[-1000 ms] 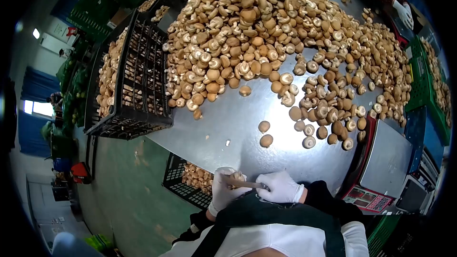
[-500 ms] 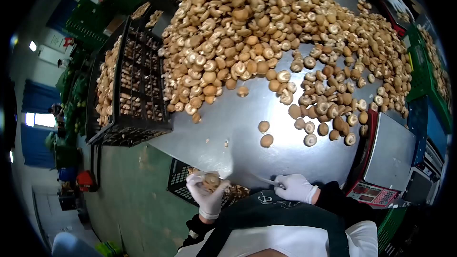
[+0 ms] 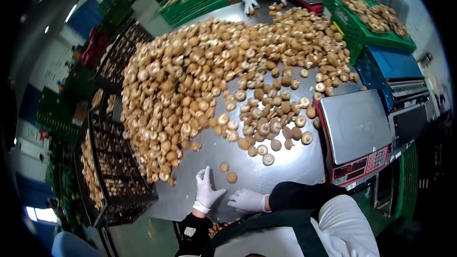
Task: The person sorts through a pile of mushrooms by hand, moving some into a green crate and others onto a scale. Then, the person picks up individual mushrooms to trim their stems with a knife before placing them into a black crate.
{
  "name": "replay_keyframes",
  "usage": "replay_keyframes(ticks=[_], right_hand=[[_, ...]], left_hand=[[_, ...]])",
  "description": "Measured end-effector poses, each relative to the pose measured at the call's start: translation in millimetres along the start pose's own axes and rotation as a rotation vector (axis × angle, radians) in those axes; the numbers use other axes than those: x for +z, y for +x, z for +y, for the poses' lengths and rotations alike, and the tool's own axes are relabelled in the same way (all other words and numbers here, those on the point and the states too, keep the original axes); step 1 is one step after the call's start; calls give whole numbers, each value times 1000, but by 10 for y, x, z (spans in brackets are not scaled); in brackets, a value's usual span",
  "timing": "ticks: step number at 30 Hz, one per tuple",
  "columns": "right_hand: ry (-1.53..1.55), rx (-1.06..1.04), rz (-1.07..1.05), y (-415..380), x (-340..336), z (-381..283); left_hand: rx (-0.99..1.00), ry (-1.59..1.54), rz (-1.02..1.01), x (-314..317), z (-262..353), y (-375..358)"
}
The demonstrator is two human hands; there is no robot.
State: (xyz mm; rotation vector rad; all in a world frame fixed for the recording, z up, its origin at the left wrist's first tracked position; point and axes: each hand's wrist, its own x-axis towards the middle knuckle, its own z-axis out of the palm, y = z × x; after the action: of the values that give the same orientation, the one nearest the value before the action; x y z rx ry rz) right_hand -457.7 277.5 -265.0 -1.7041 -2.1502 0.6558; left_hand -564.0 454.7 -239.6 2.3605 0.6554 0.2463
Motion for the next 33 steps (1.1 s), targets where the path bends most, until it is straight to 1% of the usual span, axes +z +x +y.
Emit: replay_keyframes(ticks=[2,3,4,6,7,8,10,11,12,14,15,16,17,18,19,20,22,23,24,26,28,30,32,33], right_hand=[[-67,13,225,-57,-117,72],[-74,79,115,-84,-118,166],[-79,100,136,-131,-119,256],[-208,215,330,-258,-102,435],[-220,279,421,-307,-128,502],[-221,290,432,-384,-155,553],[-131,384,555,-557,-362,588],[-131,436,643,-626,-378,620],[-131,441,649,-718,-445,623],[-71,660,735,-922,-579,631],[-105,753,748,-1012,-541,672],[-137,846,759,-1111,-472,701],[-106,943,728,-1203,-350,742],[-97,948,731,-1245,-358,732],[-105,1046,689,-1291,-369,703],[-112,1142,644,-1308,-394,685],[-81,1163,649,-1244,-422,753],[-83,1139,673,-1184,-416,831],[-89,1115,699,-1126,-444,899],[-45,1101,680,-970,-538,1018],[-43,954,849,-827,-533,1228],[-40,944,881,-755,-530,1386],[-119,898,1107,-699,-551,1563],[-48,916,1152,-687,-655,1620]], left_hand=[[-2,120,-101,125,73,171],[61,97,-69,239,25,259],[88,103,-80,366,-33,366],[219,65,85,646,-122,596],[194,-101,102,685,68,757],[62,-297,80,741,278,850],[155,-155,151,961,371,1052],[231,-247,179,1100,368,1123],[300,-135,210,1086,506,1147],[218,-338,153,1093,527,1114],[260,-235,204,1062,504,1082],[248,-228,183,1020,423,1030],[265,-168,196,979,342,983],[279,-107,209,907,332,933],[193,-59,149,871,314,896],[193,-51,142,818,317,865],[206,261,-71,706,374,815],[227,425,-126,787,278,834],[230,427,-130,784,303,902],[145,269,-82,752,405,1157],[142,301,-59,791,411,1415],[324,186,-74,814,480,1651],[396,70,-26,908,631,1894],[407,33,-24,970,676,2002]])
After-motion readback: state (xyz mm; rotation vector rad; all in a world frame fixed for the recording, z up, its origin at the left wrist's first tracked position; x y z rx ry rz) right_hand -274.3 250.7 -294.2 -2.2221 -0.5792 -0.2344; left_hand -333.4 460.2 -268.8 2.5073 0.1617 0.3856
